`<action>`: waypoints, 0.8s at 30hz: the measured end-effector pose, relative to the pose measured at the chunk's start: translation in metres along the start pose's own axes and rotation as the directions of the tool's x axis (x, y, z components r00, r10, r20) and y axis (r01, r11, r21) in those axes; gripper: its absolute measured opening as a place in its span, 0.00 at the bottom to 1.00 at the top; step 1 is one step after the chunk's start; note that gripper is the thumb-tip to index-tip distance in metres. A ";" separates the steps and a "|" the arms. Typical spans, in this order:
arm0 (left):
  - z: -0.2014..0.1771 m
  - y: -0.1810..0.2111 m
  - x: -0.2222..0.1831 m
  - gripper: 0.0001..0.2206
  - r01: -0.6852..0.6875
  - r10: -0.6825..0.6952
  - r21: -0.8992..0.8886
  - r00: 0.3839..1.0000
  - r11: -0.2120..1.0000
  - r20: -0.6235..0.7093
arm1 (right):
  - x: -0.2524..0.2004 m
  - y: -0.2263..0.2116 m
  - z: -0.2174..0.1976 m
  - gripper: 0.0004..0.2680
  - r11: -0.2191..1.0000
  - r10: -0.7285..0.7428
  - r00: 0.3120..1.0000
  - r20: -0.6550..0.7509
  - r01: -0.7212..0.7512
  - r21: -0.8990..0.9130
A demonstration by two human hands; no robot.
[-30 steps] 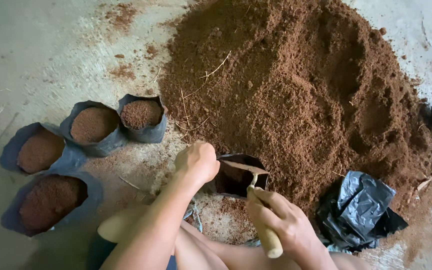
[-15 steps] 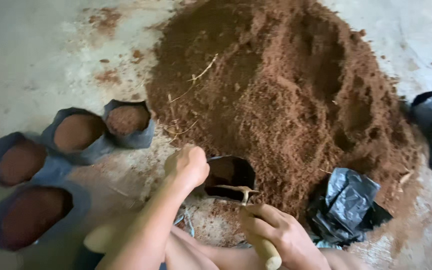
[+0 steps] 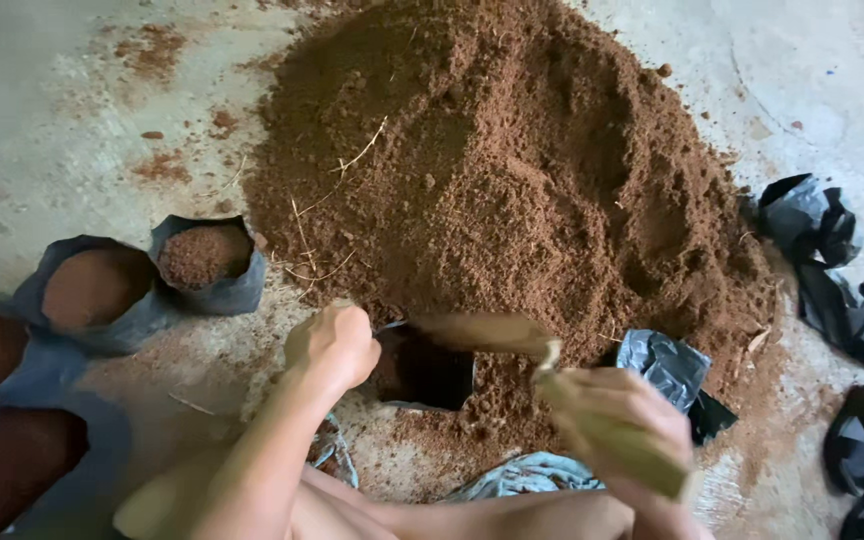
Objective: The person scoops soil from a large pile on the floor using a small trowel and fills several black plastic nursery bags. They repeatedly transfer soil into the bags, occasionally using their hands to adjust the contents.
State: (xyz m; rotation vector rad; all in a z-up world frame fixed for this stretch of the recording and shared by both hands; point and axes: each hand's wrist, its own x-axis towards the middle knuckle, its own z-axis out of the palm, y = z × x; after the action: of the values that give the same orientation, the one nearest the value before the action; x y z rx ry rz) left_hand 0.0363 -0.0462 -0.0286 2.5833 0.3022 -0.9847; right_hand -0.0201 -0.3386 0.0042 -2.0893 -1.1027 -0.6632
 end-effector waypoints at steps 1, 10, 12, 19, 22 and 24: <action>0.000 0.000 0.000 0.10 0.005 -0.005 0.022 1.000 1.000 0.007 | -0.010 0.019 -0.014 0.03 0.934 0.172 0.959 0.223 -0.231 0.274; 0.002 -0.001 -0.001 0.10 -0.005 0.004 0.056 1.000 0.998 0.014 | -0.025 0.043 -0.013 0.08 0.302 0.831 -0.066 -0.552 -0.780 0.548; 0.002 0.001 0.000 0.10 0.005 -0.006 0.050 1.000 0.999 0.019 | -0.047 0.066 -0.011 0.07 0.281 0.833 -0.102 -0.543 -0.768 0.576; 0.003 0.001 0.004 0.16 0.178 -0.167 -0.326 0.984 0.928 0.063 | -0.065 0.097 0.033 0.14 0.348 0.837 -0.139 -0.528 -0.610 0.712; -0.024 0.013 -0.027 0.19 0.218 -0.198 -0.462 0.976 0.859 0.093 | -0.073 0.108 0.037 0.13 0.313 0.855 -0.201 -0.478 -0.534 0.786; -0.034 0.015 -0.040 0.20 0.224 -0.198 -0.514 0.975 0.828 0.105 | -0.080 0.113 0.037 0.13 0.295 0.859 -0.228 -0.458 -0.511 0.807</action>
State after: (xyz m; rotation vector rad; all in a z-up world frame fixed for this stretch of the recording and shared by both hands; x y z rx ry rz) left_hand 0.0319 -0.0495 0.0263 2.0511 0.7478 -0.8802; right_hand 0.0401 -0.3977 -0.1118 -1.1812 0.7639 -0.7151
